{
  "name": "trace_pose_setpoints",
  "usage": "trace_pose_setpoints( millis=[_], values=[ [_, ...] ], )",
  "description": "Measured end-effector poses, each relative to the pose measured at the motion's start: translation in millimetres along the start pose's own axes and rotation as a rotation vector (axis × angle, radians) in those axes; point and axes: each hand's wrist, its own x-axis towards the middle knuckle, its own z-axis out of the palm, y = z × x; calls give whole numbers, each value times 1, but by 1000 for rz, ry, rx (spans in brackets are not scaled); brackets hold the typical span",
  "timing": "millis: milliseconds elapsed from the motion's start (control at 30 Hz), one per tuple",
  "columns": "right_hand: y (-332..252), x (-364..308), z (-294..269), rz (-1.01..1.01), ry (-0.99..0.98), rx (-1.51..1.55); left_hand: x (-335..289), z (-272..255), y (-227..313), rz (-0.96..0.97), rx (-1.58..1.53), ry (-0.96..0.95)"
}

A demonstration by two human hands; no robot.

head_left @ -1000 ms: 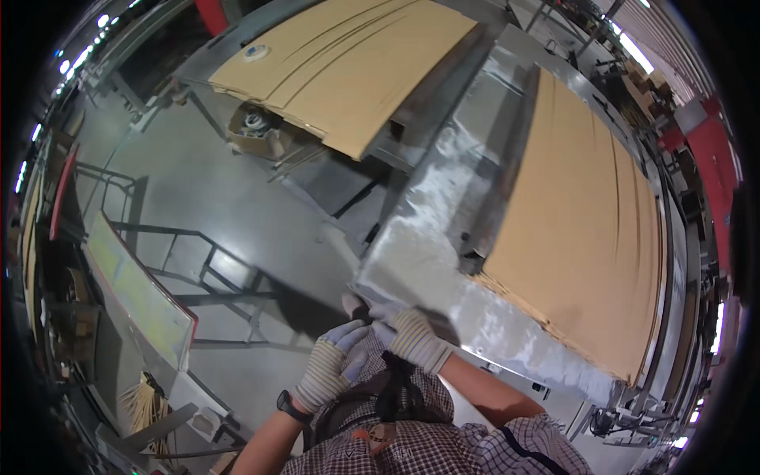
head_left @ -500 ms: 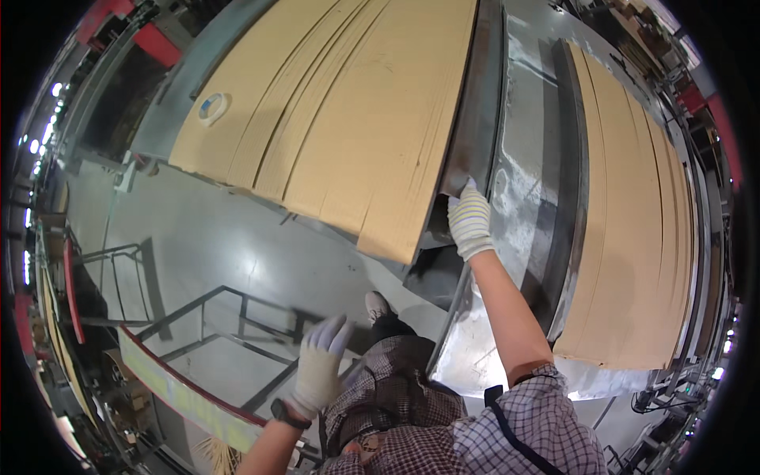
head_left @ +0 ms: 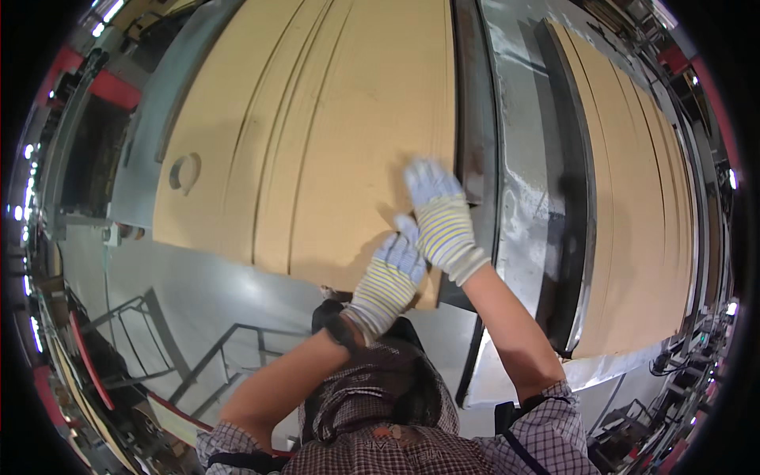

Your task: Operating factory machinery to process material strips and organizing cardboard packaging.

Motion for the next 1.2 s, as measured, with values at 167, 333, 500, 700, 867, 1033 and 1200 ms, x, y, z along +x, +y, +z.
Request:
trace_pose_setpoints(
  millis=[167, 333, 500, 700, 867, 1033, 1200],
  values=[
    [-4, 33, -22, 154, -76, -43, -2, -55, -47, 67, -356, -221],
    [10, 84, -17, 399, 76, -78, -5, -103, -172, -70, -363, -43],
    [-66, 186, 64, 90, -141, -142, -35, -71, -235, 40, -391, -220],
    [-66, 236, 110, 48, -241, -278, -41, -85, -242, -53, -565, -156],
    [-71, 269, 115, 46, -248, -271, -58, -76, -267, -116, -512, -258],
    [-78, 308, 140, -138, -287, -255, -65, -80, -277, -193, -426, -238],
    [-72, 326, 159, -136, -158, -272, -75, -83, -287, -158, -396, -318]
  ],
)
